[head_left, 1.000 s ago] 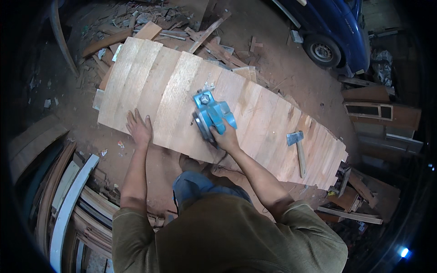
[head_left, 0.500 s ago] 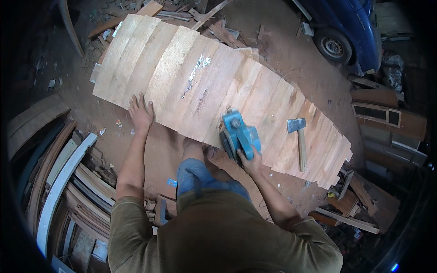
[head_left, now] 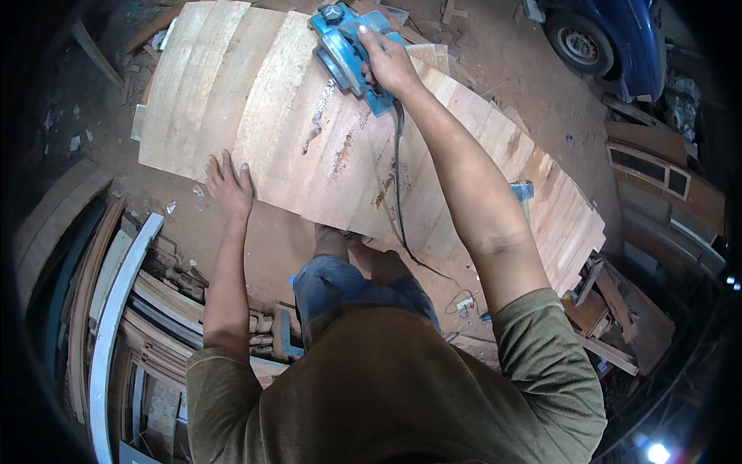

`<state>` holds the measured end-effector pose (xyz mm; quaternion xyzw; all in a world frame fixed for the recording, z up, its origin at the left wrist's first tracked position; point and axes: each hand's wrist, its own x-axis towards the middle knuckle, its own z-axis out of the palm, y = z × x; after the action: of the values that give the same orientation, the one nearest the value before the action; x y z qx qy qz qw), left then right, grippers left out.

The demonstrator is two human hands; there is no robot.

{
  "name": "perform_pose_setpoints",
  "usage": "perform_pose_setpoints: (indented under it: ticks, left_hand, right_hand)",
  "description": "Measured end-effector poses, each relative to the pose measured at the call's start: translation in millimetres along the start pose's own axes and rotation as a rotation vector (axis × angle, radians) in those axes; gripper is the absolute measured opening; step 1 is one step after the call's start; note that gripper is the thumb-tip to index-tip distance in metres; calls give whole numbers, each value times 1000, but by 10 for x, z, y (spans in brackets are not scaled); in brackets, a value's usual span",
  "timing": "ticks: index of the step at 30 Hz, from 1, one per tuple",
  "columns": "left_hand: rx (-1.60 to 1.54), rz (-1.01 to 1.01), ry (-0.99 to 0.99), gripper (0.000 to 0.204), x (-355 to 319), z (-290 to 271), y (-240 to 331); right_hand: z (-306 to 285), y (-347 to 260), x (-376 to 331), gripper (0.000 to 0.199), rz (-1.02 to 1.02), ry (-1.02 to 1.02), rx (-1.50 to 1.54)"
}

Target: The person arranges wooden planks on the floor, aligns them side by side, and uses a circular saw to trim the edges. They then use a hand planer to smooth the surface of the assembled planks.

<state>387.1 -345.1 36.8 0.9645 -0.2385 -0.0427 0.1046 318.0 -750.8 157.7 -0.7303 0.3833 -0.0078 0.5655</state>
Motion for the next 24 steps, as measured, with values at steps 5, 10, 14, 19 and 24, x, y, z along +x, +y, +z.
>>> perform_pose_setpoints:
  ticks: [5, 10, 14, 19, 24]
  left_hand:
    - [48, -24, 0, 60, -26, 8, 72]
    - [-113, -3, 83, 53, -133, -22, 477]
    - [-262, 78, 63, 46, -401, 20, 1269]
    - [-271, 204, 7, 43, -810, 230, 1978]
    - [-264, 211, 99, 44, -933, 423, 2078]
  right_hand:
    - [-262, 496, -1063, 57, 43, 40, -4]
    - [-599, 1422, -2644, 45, -84, 101, -47]
    - [-906, 1910, -3696, 42, 46, 22, -29]
    - [-1231, 2475, -4531, 43, 66, 92, 1]
    - [-1483, 2677, -4911, 47, 25, 272, -100]
